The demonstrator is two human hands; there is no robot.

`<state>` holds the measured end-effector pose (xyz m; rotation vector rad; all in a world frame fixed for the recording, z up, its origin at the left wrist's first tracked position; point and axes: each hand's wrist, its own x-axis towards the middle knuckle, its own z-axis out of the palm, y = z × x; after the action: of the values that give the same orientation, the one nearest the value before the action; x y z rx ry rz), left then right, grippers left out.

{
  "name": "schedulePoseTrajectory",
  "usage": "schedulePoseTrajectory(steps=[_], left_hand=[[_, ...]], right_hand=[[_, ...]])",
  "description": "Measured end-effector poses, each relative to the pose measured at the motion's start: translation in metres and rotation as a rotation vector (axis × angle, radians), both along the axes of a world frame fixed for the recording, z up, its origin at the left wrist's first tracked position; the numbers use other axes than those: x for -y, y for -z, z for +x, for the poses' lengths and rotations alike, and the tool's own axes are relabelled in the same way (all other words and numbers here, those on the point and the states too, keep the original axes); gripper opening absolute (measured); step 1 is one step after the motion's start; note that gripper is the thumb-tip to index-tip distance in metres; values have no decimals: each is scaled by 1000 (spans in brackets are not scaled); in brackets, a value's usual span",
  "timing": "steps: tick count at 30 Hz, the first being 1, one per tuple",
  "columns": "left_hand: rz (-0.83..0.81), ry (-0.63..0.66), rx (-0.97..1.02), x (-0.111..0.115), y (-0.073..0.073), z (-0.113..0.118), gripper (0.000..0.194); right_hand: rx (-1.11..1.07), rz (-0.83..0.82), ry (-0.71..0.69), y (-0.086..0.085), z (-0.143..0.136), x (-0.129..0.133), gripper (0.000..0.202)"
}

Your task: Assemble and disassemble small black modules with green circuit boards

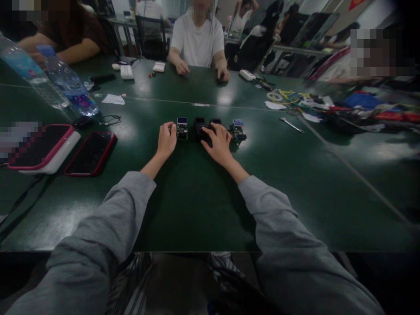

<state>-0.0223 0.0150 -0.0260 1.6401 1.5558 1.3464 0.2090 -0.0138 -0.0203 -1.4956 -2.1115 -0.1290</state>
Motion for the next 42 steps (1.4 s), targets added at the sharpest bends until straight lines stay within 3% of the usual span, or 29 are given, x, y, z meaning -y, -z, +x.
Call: schedulePoseTrajectory(steps=[7, 13, 18, 23, 29, 34, 42], left_hand=[[0, -8, -12, -1, 1, 0, 40], [13, 11, -16, -3, 1, -2, 38], [2, 9, -15, 0, -1, -1, 37], [8, 15, -8, 0, -2, -1, 37], [-11, 9, 2, 4, -5, -1, 35], [-3, 14, -3, 3, -2, -2, 37], [18, 15, -11, -4, 4, -2, 36]], right_hand=[[-42, 18, 24, -1, -2, 1, 47], [-118, 137, 130, -6, 2, 5, 42], [-208, 268, 279, -12, 39, 2, 41], [-398, 271, 452, 2, 93, -10, 44], [-404, 157, 299, 18, 107, -17, 53], [-350, 134, 263, 16, 100, -15, 40], [-382, 79, 191, 15, 102, -20, 39]])
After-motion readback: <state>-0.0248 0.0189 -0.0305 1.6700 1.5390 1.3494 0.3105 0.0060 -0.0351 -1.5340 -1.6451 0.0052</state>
